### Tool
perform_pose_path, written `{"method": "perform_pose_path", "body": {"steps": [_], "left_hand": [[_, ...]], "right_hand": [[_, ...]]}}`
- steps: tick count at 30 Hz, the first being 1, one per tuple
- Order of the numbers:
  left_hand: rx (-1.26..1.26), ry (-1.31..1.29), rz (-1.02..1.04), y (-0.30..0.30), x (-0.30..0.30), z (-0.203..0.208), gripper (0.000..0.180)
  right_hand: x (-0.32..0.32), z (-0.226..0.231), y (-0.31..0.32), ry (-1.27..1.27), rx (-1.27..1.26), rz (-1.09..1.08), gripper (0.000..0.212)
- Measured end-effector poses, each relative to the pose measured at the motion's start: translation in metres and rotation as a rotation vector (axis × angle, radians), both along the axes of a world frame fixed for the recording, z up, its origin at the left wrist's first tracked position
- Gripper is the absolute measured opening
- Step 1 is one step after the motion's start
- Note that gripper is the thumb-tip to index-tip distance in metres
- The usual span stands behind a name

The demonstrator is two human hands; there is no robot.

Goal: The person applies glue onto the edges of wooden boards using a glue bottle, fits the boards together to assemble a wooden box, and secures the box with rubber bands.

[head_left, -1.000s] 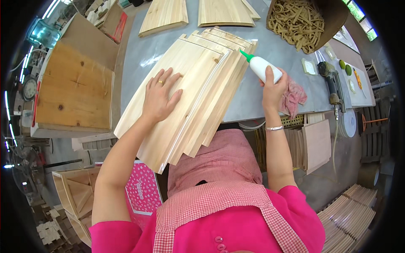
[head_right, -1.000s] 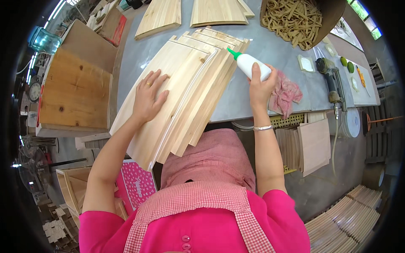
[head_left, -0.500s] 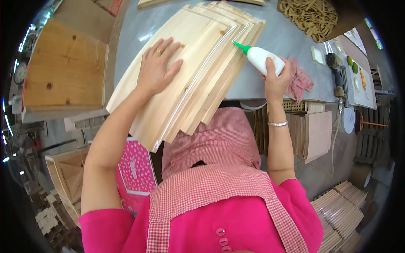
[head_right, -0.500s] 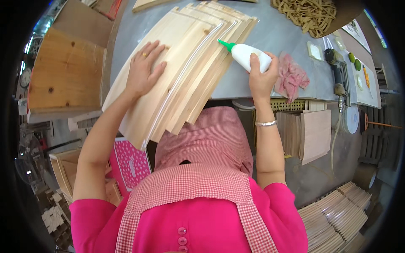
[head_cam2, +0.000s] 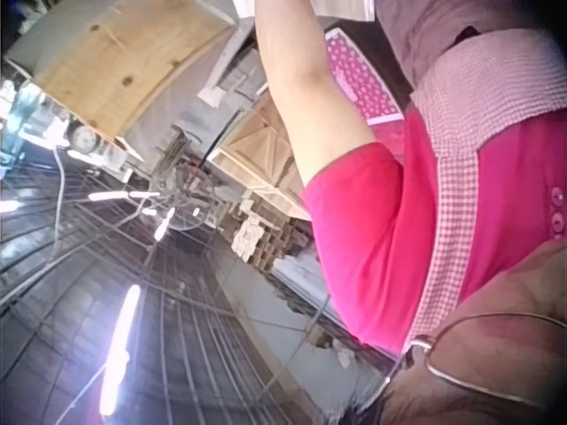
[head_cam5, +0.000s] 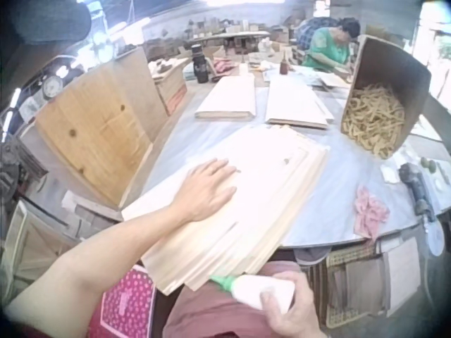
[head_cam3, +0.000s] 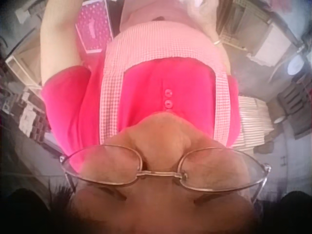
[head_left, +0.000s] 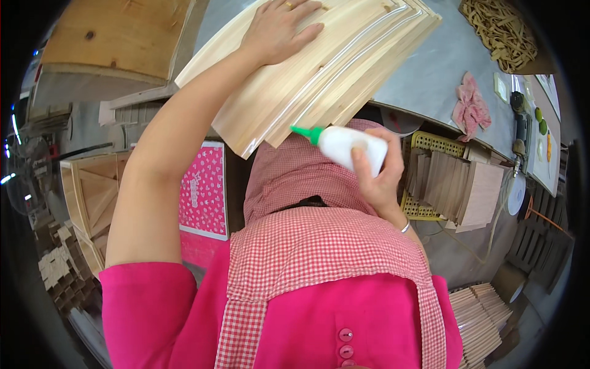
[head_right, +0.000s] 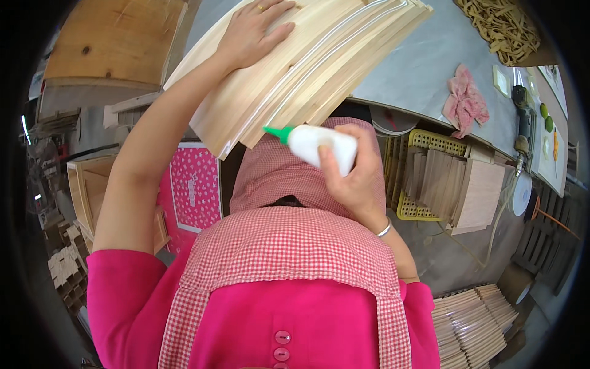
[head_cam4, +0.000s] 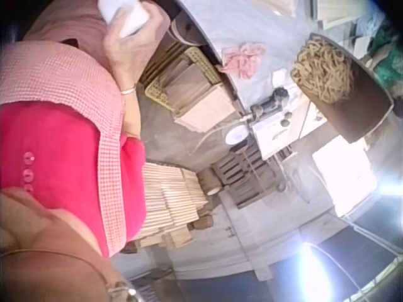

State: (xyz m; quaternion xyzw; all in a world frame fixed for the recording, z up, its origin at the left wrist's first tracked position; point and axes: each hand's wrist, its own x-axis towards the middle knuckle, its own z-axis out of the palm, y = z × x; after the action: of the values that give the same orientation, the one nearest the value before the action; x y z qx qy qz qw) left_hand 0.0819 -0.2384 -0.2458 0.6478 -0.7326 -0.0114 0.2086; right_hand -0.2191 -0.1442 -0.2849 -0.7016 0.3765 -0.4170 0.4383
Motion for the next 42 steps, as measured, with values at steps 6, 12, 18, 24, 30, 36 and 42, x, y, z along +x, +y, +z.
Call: {"method": "perform_pose_path", "body": {"steps": [6, 12, 18, 24, 30, 36, 42], "left_hand": [[-0.007, -0.017, 0.009, 0.001, 0.005, 0.0, 0.048], [-0.053, -0.013, -0.015, -0.01, 0.003, -0.007, 0.049], [-0.031, -0.107, -0.002, -0.01, 0.013, -0.017, 0.053], [0.002, -0.074, -0.007, -0.008, 0.004, -0.006, 0.053], [0.045, -0.055, 0.009, -0.013, 0.001, 0.0, 0.054], [0.03, -0.064, 0.01, -0.011, 0.001, 0.003, 0.053], [0.022, -0.079, 0.009, -0.009, 0.007, -0.004, 0.052]], "right_hand": [[0.01, 0.005, 0.016, -0.071, 0.071, 0.06, 0.038], [0.012, 0.026, 0.008, 0.061, 0.087, 0.154, 0.037], [-0.009, 0.007, -0.064, -0.231, 0.084, -0.289, 0.034], [-0.044, -0.006, -0.2, -0.374, 0.059, -0.66, 0.039], [-0.044, -0.02, -0.269, -0.336, 0.055, -0.774, 0.048], [-0.041, -0.025, -0.289, -0.234, 0.067, -0.796, 0.049], [-0.041, -0.019, -0.241, -0.17, 0.088, -0.737, 0.042]]}}
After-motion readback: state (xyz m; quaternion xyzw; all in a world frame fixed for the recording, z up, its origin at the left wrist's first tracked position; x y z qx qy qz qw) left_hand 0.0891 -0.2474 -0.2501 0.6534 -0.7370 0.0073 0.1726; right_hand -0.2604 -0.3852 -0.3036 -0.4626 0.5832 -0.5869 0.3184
